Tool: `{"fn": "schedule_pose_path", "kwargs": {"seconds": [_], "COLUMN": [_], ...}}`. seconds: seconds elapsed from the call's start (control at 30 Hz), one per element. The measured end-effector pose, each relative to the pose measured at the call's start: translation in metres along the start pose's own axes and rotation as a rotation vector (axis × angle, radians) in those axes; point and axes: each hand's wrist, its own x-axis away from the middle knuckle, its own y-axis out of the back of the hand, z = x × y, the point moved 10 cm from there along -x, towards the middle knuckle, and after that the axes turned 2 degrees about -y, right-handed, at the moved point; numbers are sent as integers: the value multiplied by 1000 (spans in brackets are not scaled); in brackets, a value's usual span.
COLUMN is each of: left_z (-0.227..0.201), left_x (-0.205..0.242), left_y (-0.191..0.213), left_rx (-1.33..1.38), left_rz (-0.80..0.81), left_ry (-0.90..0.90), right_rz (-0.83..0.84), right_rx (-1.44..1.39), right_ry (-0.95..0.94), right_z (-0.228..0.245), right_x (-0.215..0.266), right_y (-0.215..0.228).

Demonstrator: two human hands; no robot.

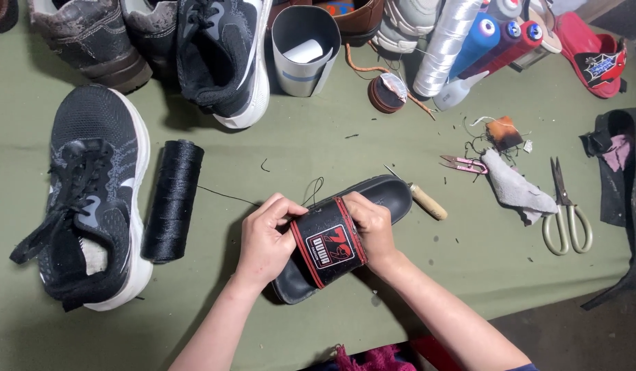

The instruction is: The person sews a black slide sandal using a wooden-handled awl and black thread. They repeatedly pierce the strap and sole, pull the thread through, and tighten the stitches to secure the strap. The work is performed on a green table with other shoes and sewing supplies nearby.

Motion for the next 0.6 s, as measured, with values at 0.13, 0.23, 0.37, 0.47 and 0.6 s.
{"fn": "schedule_pose_path", "kwargs": {"seconds": [0.13, 0.23, 0.37, 0.47, 0.6], "left_z": [-2, -7, -16, -24, -31], "left_x": [-2, -8, -13, -13, -11], "left_y": [2, 6, 15, 17, 16], "left_rx": [15, 6, -5, -1, -42], "left_rz": [-12, -45, -110, -137, -126], "left_ry": [-19, -54, -136, -237, -357], "right_rz": [50, 74, 108, 116, 120], "right_rx": [29, 44, 123, 137, -52], "right_ry": [-46, -37, -31, -69, -126], "right_z": [-24, -26, -22, -22, -46], "right_x": [7, 0, -7, -10, 0], "right_y": [-9, -13, -11, -10, -20]}}
